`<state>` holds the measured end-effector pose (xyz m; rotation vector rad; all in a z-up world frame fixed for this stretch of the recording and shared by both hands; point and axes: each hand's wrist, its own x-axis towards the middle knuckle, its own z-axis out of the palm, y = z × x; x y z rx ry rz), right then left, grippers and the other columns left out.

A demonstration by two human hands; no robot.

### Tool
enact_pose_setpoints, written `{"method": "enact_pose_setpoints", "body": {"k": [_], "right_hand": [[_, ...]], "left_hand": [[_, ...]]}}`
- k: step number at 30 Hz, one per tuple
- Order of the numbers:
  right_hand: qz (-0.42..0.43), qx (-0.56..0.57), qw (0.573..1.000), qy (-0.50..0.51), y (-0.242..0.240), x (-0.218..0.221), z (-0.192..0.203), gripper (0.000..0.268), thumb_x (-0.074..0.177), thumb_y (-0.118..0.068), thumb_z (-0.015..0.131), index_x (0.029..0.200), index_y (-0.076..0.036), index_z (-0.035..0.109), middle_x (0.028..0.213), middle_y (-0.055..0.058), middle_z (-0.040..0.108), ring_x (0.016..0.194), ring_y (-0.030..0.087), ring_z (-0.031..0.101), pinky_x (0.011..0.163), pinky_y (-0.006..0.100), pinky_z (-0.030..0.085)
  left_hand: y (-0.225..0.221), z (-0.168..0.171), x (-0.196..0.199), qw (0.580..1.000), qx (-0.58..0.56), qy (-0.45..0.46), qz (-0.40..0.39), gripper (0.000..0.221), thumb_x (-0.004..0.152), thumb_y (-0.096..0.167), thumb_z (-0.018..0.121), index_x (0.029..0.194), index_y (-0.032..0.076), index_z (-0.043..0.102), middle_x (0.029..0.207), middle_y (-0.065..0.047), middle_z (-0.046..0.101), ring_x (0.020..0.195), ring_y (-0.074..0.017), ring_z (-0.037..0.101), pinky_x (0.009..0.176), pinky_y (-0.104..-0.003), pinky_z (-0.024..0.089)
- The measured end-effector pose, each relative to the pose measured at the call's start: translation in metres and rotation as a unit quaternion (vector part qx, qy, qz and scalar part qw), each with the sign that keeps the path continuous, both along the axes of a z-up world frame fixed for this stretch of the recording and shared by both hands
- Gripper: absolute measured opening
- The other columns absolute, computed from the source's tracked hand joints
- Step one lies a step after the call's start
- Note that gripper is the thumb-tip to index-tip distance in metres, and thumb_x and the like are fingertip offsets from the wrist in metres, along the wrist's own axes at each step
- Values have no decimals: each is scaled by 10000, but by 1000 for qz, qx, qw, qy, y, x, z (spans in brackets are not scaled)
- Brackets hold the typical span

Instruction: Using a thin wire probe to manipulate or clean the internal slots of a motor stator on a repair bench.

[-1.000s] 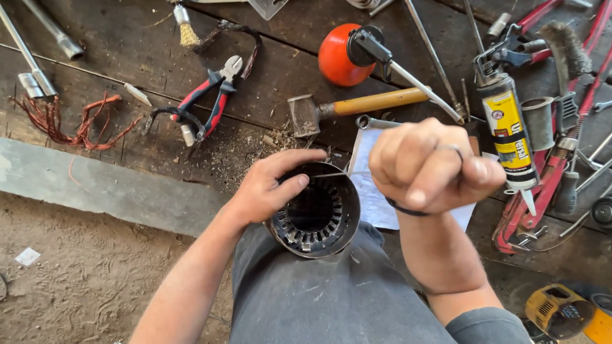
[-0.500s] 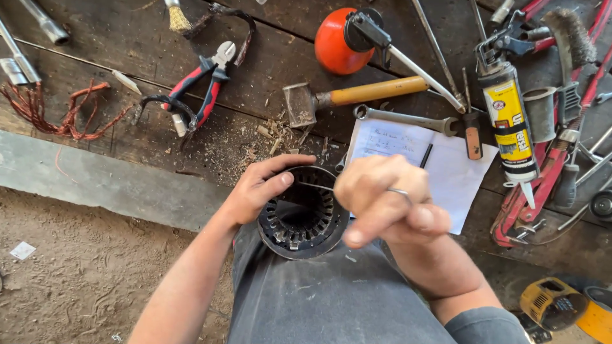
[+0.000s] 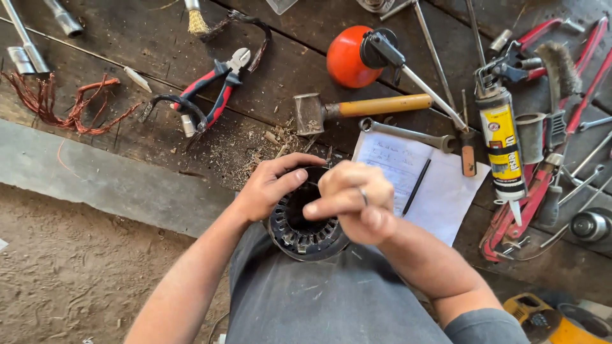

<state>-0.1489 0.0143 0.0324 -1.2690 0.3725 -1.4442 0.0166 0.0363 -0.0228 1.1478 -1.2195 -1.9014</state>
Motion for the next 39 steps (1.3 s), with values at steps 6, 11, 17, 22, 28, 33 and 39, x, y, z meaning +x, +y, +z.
{"method": "enact_pose_setpoints", "body": {"k": [6,11,17,22,28,33,39], "right_hand": [[-76,-92,984,132,33,-16,53,467,1131,-337,343,990,-61,693,766,41,541,449,192,423,466,361,374],[-45,-127,954,267,47,-12,6,402,1119,-302,288,1246,-161,643,736,-13,443,592,175,458,608,373,361],[-27,-206,946,248,40,-18,47,551,1144,-396,218,1084,-93,674,730,-19,389,530,169,405,539,381,334],[-112,-197,950,215,40,8,35,575,1168,-340,227,1078,-50,715,682,5,383,476,168,353,490,362,302],[-92,-170,942,274,43,1,7,545,1064,-272,213,1038,-125,738,662,-1,294,496,179,289,516,388,255],[-147,-68,974,161,33,8,67,670,1100,-433,353,718,-60,756,537,-23,401,388,103,368,396,268,374],[-131,0,988,79,24,-19,69,597,1078,-450,429,846,49,659,571,68,355,386,134,267,418,308,245]], "left_hand": [[0,2,3,999,-32,-25,-20,391,978,350,508,1254,155,705,1269,-33,743,1187,-153,667,1053,-319,462],[2,-1,1,999,-39,-20,-22,387,975,341,513,1244,143,709,1250,-49,749,1175,-159,673,1046,-320,478],[2,-3,1,999,-29,-27,-10,373,969,346,522,1220,156,721,1220,-38,760,1142,-147,679,1025,-307,478],[2,1,3,998,-39,-41,-6,349,966,311,514,1199,164,727,1201,-35,766,1123,-152,691,1014,-312,494],[3,-4,1,998,-49,-28,6,342,964,292,524,1188,142,735,1195,-40,766,1131,-148,681,1027,-306,474],[11,-12,2,999,-27,-29,21,384,958,350,541,1255,214,742,1174,-86,773,1129,-304,708,1006,-451,526],[-2,19,14,951,-281,-91,-89,244,983,238,629,1196,237,746,1315,-34,718,1217,-212,672,1079,-368,471]]}}
